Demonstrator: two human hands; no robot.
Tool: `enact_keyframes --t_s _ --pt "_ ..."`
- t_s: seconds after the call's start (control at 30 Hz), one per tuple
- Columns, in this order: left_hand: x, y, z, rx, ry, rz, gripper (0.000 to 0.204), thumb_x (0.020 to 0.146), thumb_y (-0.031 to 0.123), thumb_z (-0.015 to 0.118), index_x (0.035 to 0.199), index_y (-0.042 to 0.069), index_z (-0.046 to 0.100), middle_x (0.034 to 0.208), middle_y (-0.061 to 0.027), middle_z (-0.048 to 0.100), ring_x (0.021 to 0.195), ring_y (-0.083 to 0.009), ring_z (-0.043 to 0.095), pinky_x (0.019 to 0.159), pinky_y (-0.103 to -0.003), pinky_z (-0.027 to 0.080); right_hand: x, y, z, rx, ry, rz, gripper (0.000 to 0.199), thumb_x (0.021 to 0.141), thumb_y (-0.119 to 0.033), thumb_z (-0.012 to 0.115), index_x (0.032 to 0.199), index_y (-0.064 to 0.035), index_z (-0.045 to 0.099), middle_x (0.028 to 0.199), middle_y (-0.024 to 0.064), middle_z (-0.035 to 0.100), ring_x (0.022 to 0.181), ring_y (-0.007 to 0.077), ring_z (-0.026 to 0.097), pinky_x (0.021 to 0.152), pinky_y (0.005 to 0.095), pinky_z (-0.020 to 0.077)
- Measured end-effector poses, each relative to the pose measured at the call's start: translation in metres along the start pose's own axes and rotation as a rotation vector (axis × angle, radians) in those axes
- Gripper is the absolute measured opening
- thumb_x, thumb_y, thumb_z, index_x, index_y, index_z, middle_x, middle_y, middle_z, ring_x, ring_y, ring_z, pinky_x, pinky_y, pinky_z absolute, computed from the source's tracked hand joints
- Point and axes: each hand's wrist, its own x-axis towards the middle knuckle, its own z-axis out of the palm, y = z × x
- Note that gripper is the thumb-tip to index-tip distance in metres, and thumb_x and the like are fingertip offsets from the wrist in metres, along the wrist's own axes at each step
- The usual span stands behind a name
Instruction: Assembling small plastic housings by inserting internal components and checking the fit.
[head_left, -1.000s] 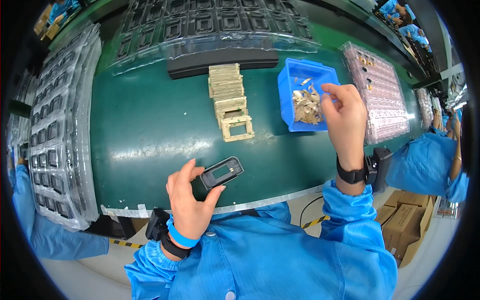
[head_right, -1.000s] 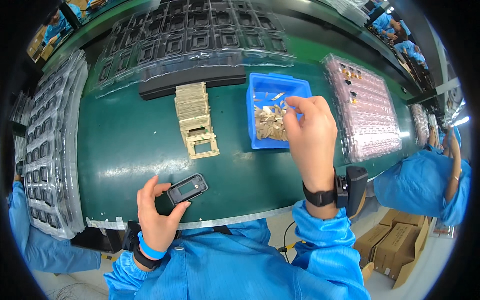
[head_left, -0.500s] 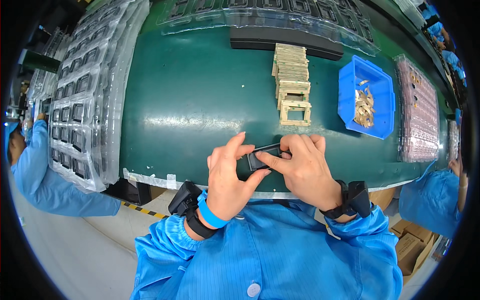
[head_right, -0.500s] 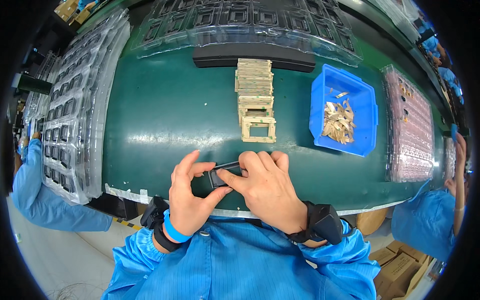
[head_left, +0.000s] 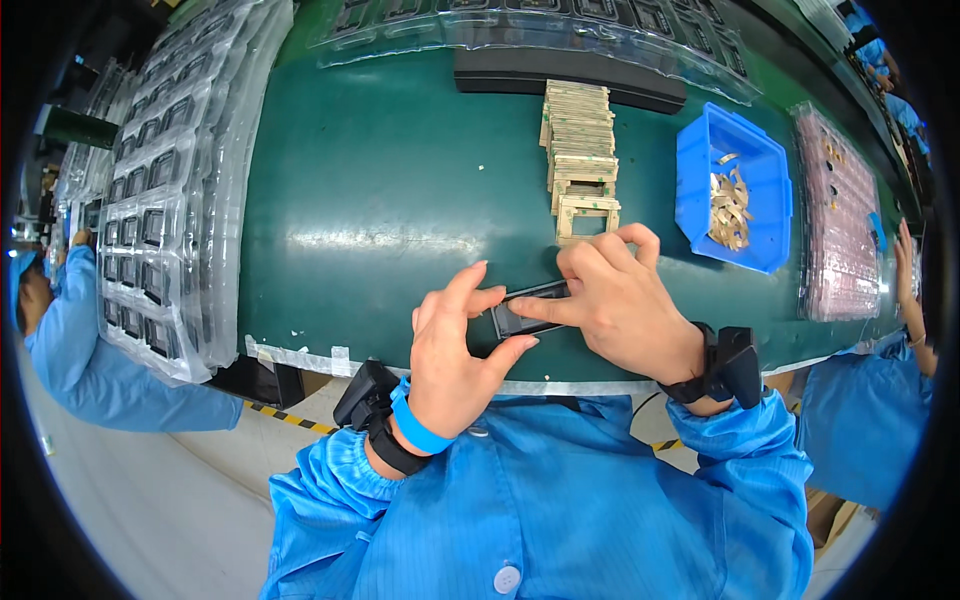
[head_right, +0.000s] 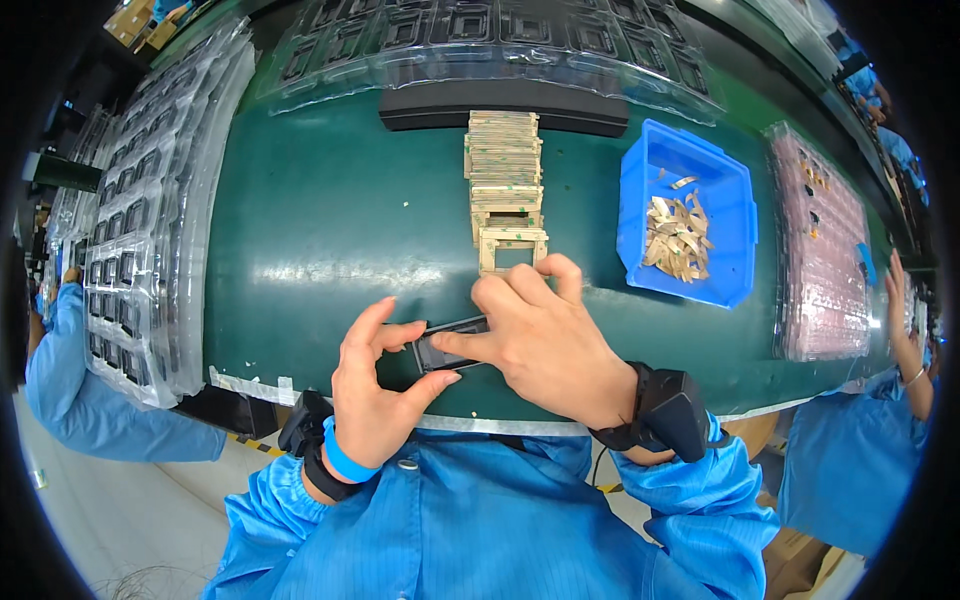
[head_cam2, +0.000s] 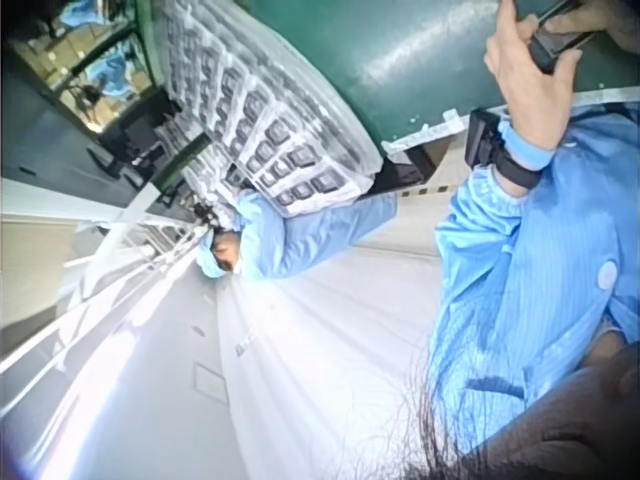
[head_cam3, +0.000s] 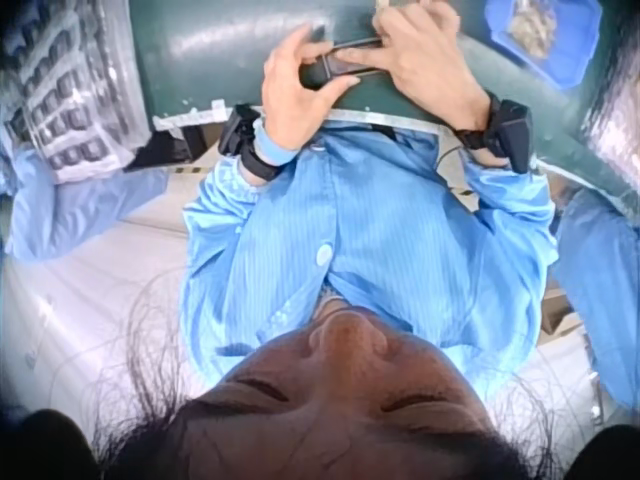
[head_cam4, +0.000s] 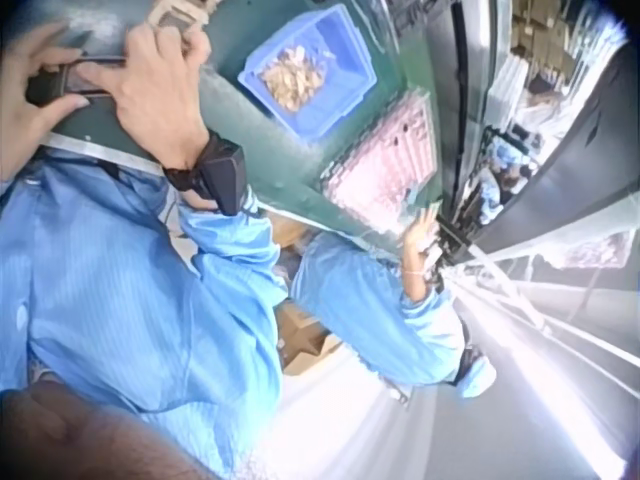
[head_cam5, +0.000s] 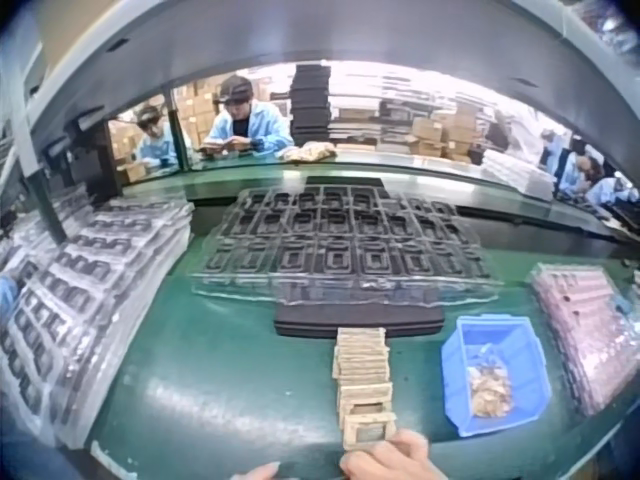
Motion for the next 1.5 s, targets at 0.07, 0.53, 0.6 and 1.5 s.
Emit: enact_keyframes --t_s 0.07,0.53,0.6,1.5 --pt "0.0 0.0 0.001 0.008 0.013 0.021 0.086 0.064 0.007 0.088 0.136 0.004 0.04 0.104 -0.0142 0.069 0.098 -0.0258 0.067 0.091 -0.036 0.05 -0.01 0.002 0.0 -0.059 0.058 0.055 0.035 0.077 -0.01 0.062 0.101 -0.0323 0.074 0.088 0.0006 0.043 0.09 0.019 0.047 0.089 0.0439 0.0286" --pt "0.006 -0.001 0.0 0.002 0.031 0.027 0.085 0.064 0.01 0.088 0.134 0.002 0.041 0.102 -0.0162 0.069 0.095 -0.0249 0.067 0.089 -0.036 0.05 0.0 -0.009 -0.007 0.258 0.278 0.274 0.03 0.069 -0.005 0.073 0.099 -0.0095 0.071 0.089 0.0085 0.052 0.081 0.0271 0.053 0.07 0.0378 0.043" --pt "0.004 0.001 0.001 0.01 0.004 0.048 0.086 0.063 0.01 0.088 0.135 0.002 0.041 0.102 -0.0144 0.069 0.095 -0.0248 0.065 0.089 -0.037 0.048 -0.002 -0.003 0.001 0.24 0.199 0.229 0.012 0.076 -0.011 0.071 0.086 -0.0061 0.065 0.088 0.0105 0.053 0.081 0.0298 0.054 0.069 0.039 0.0464" --pt "0.007 -0.001 0.002 0.062 0.023 0.145 0.037 0.081 0.013 0.07 0.114 0.002 0.06 0.09 -0.0141 0.062 0.08 -0.0333 0.058 0.074 -0.041 0.044 0.217 0.336 -0.092 0.028 0.401 1.193 0.031 0.083 -0.028 0.063 0.095 0.0004 0.07 0.109 0.0237 0.067 0.1 0.0358 0.067 0.084 0.0412 0.0552"
